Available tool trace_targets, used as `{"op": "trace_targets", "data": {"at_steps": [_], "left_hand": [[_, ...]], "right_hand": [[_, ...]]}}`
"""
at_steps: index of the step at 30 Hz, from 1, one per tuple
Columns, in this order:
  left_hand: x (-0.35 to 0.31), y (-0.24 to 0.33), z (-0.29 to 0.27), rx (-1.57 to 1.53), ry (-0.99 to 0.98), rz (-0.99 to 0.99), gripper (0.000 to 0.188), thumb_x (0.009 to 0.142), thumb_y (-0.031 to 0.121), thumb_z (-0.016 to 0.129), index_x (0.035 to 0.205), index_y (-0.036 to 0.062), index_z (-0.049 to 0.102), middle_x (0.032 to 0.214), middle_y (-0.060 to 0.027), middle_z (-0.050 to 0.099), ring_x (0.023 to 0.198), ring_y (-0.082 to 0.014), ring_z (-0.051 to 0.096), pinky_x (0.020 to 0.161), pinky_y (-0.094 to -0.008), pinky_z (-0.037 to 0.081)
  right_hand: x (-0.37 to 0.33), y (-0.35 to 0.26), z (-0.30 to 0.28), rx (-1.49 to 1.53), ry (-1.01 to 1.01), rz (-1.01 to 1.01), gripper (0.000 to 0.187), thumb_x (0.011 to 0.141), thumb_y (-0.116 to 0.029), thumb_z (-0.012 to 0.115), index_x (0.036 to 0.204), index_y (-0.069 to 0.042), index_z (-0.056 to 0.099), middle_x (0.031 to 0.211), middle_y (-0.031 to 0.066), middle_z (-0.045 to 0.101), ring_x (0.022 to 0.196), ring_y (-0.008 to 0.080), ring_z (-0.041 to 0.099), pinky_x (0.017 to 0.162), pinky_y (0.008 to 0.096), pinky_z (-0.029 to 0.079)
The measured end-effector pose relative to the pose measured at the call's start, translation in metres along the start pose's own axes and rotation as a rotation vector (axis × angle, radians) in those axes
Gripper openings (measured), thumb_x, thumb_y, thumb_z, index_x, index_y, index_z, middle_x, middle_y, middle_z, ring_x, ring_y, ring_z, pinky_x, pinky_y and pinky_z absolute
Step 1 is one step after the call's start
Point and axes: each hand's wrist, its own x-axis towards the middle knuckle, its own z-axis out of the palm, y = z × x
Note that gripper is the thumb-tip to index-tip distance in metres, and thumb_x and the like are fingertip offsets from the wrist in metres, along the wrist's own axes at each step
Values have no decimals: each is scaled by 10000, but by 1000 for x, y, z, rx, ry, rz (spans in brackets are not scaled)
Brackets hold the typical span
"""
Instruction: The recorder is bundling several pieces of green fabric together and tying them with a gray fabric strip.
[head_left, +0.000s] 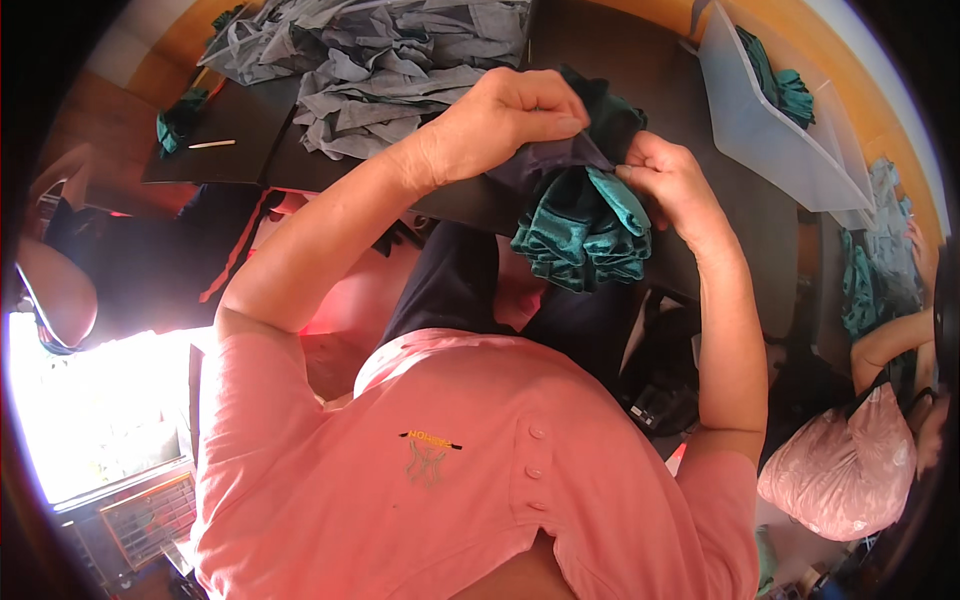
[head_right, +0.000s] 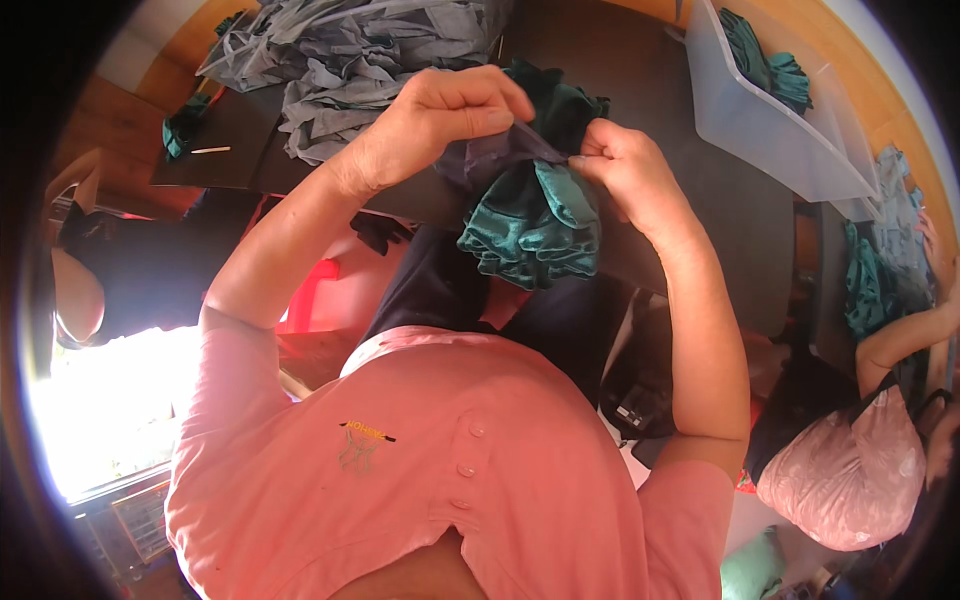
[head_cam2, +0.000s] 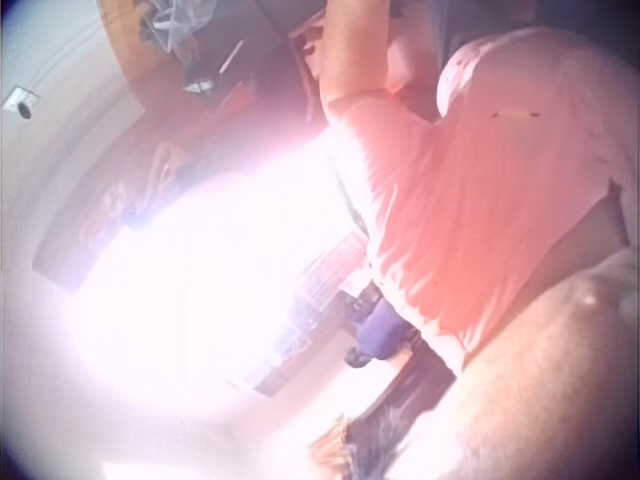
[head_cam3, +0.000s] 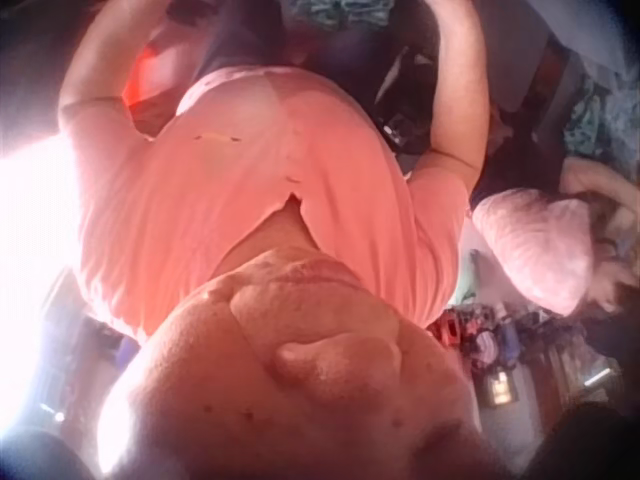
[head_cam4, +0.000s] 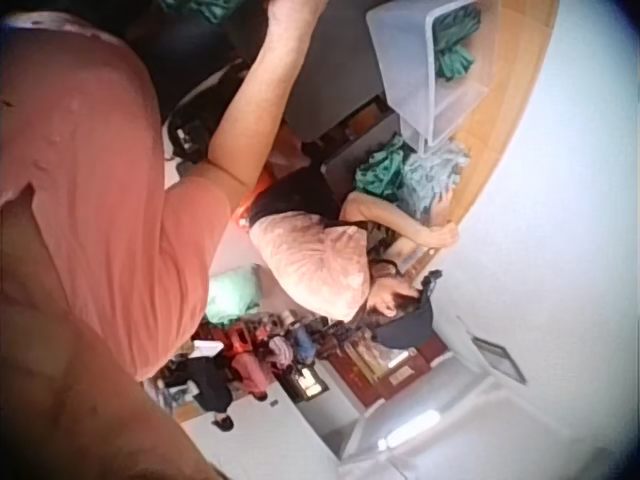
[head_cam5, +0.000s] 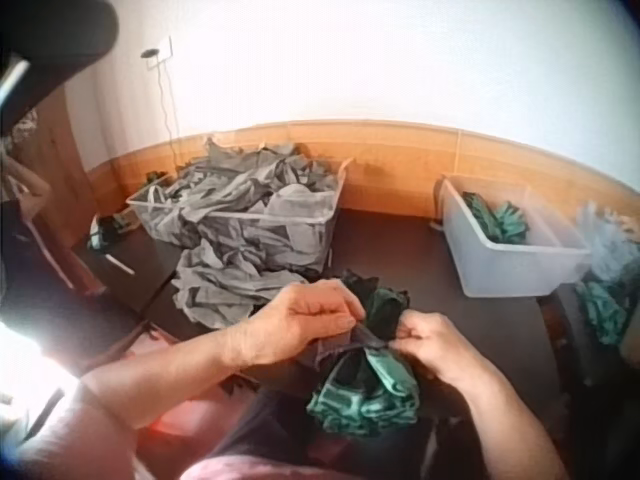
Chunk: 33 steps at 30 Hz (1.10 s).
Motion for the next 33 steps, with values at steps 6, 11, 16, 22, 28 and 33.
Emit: {"op": "trace_targets", "data": {"at_steps": [6,11,16,22,28,33], "left_hand": [[12,2,15,-734,-55,-168,286,960,235,614,986,-40,686,899,-126,697,863,-188,652,823,-281,509],[-2,16,26,-591,-89,-126,280,813,176,788,1041,37,704,870,-12,658,844,-135,610,809,-279,470],[-4,31,38,98,-121,308,238,748,94,808,957,41,706,907,-29,557,926,-169,525,832,-304,433],[-20,16,39,-303,-36,-49,116,829,26,690,939,-11,689,951,-22,580,907,-115,550,820,-259,441],[-36,-1,46,-583,103,-44,166,865,96,685,982,-22,695,947,-23,632,898,-120,590,864,-257,445],[-38,1,42,-593,70,-137,148,855,90,697,960,-13,692,935,-29,641,900,-131,592,863,-258,445]], "right_hand": [[-2,1,1,-29,25,-12,203,821,-176,646,760,-11,543,641,31,524,505,116,466,410,293,336],[-6,0,1,52,24,47,191,820,-170,642,756,-23,540,635,20,517,508,108,462,415,292,339],[-5,4,0,84,8,54,188,824,-146,650,726,-52,520,618,-8,490,523,85,451,437,279,330],[-9,-2,2,-2,29,-20,189,827,-134,657,752,-22,526,661,6,497,664,106,455,601,292,373],[-7,-1,4,-6,25,6,188,840,-127,653,769,-6,529,684,22,500,690,119,455,632,301,377],[-8,-3,4,-20,31,2,177,844,-114,648,770,-11,523,686,11,500,692,110,453,627,293,374]]}}
